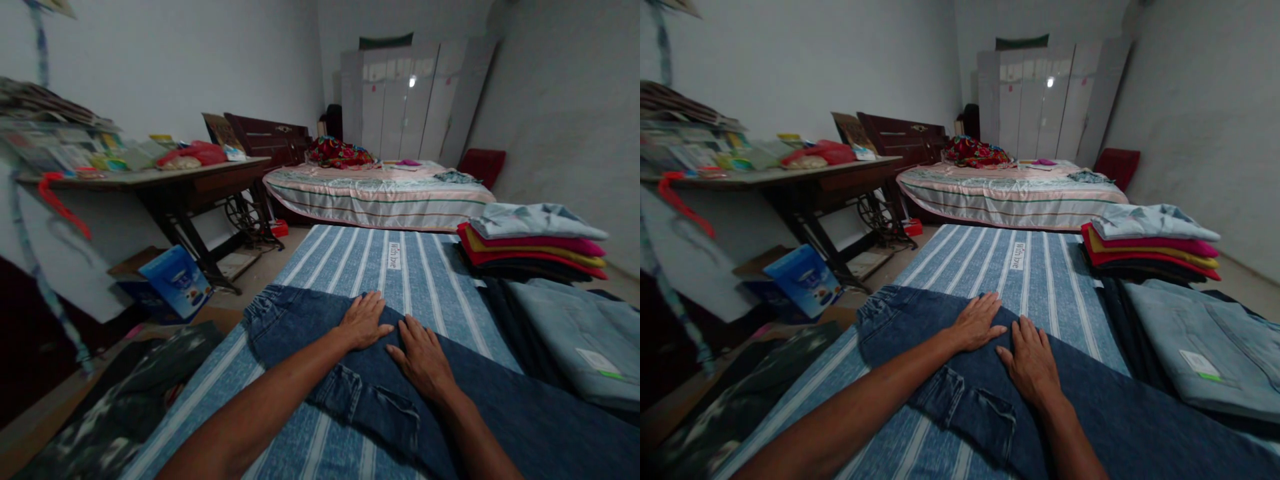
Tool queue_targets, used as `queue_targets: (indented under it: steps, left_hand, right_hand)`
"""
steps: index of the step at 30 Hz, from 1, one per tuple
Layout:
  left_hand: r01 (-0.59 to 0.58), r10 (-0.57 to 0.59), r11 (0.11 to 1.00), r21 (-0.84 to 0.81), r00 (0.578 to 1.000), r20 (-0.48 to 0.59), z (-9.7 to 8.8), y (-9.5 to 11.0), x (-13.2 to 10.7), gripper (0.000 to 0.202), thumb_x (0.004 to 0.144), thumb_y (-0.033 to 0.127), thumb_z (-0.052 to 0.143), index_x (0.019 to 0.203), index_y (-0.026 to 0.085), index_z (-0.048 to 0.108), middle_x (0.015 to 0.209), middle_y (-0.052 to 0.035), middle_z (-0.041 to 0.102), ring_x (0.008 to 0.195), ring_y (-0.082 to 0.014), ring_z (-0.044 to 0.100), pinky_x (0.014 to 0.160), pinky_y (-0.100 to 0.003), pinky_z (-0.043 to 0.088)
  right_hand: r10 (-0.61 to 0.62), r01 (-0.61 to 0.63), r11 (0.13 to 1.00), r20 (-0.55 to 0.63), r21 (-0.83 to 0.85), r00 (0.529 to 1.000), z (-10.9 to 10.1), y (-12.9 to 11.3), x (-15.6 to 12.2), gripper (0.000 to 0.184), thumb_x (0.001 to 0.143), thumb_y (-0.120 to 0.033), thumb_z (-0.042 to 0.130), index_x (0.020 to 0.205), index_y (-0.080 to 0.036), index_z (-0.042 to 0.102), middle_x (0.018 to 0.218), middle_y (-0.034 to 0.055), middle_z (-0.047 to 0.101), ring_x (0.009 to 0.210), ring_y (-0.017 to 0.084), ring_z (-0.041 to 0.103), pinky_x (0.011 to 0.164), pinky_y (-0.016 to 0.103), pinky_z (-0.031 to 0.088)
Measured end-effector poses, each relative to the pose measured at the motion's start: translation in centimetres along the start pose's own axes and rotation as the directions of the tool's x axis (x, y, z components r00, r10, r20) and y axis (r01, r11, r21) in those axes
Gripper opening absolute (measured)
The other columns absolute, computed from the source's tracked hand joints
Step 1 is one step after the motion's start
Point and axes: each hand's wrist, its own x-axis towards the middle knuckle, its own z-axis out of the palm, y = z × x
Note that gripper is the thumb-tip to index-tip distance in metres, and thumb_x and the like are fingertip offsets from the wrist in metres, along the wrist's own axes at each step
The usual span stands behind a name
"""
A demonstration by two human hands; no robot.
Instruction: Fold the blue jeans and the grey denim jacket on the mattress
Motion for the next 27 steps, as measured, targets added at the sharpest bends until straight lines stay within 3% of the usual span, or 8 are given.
queue_targets:
  steps: [4,13,20,27]
  left_hand:
    - [0.005,0.0,0.998,0.057,0.996,-0.086,-0.2,-0.2,-1.3,0.065,0.092,0.056,0.031,0.142,0.014,0.034,0.154,-0.0138,0.024,0.143,-0.0249,0.014,0.115,-0.046,0.012]
    - [0.037,-0.038,0.998,0.043,0.999,0.02,-0.1,-1.1,-2.0,0.073,0.091,0.062,0.023,0.144,0.012,0.029,0.154,-0.0134,0.022,0.143,-0.0258,0.011,0.114,-0.052,0.01]
    - [0.039,-0.038,0.998,0.053,0.999,-0.014,-0.1,-1.4,-1.6,0.074,0.087,0.068,0.027,0.144,0.021,0.03,0.154,-0.01,0.026,0.142,-0.0277,0.018,0.11,-0.06,0.012]
    - [0.014,-0.013,0.998,0.062,1.0,-0.003,-0.7,-1.5,-1.3,0.074,0.085,0.069,0.033,0.142,0.021,0.034,0.152,-0.0103,0.03,0.14,-0.0292,0.023,0.111,-0.059,0.014]
  right_hand:
    - [-0.001,0.001,1.0,-0.007,-0.002,1.0,0.2,0.1,0.0,0.068,0.092,-0.055,0.033,0.142,-0.008,0.038,0.151,0.0152,0.029,0.14,0.026,0.023,0.113,0.044,0.015]
    - [-0.009,0.009,1.0,-0.033,-0.001,0.999,0.5,0.2,0.0,0.066,0.092,-0.053,0.034,0.141,-0.008,0.039,0.15,0.0161,0.03,0.139,0.028,0.025,0.113,0.045,0.016]
    - [-0.011,0.01,1.0,-0.019,-0.014,1.0,0.4,0.2,0.0,0.067,0.092,-0.054,0.033,0.141,-0.008,0.038,0.15,0.015,0.03,0.139,0.027,0.025,0.113,0.045,0.017]
    - [0.009,-0.009,1.0,0.006,-0.007,1.0,-0.2,0.0,-0.1,0.068,0.092,-0.053,0.032,0.142,-0.008,0.037,0.151,0.0154,0.028,0.14,0.026,0.023,0.113,0.045,0.015]
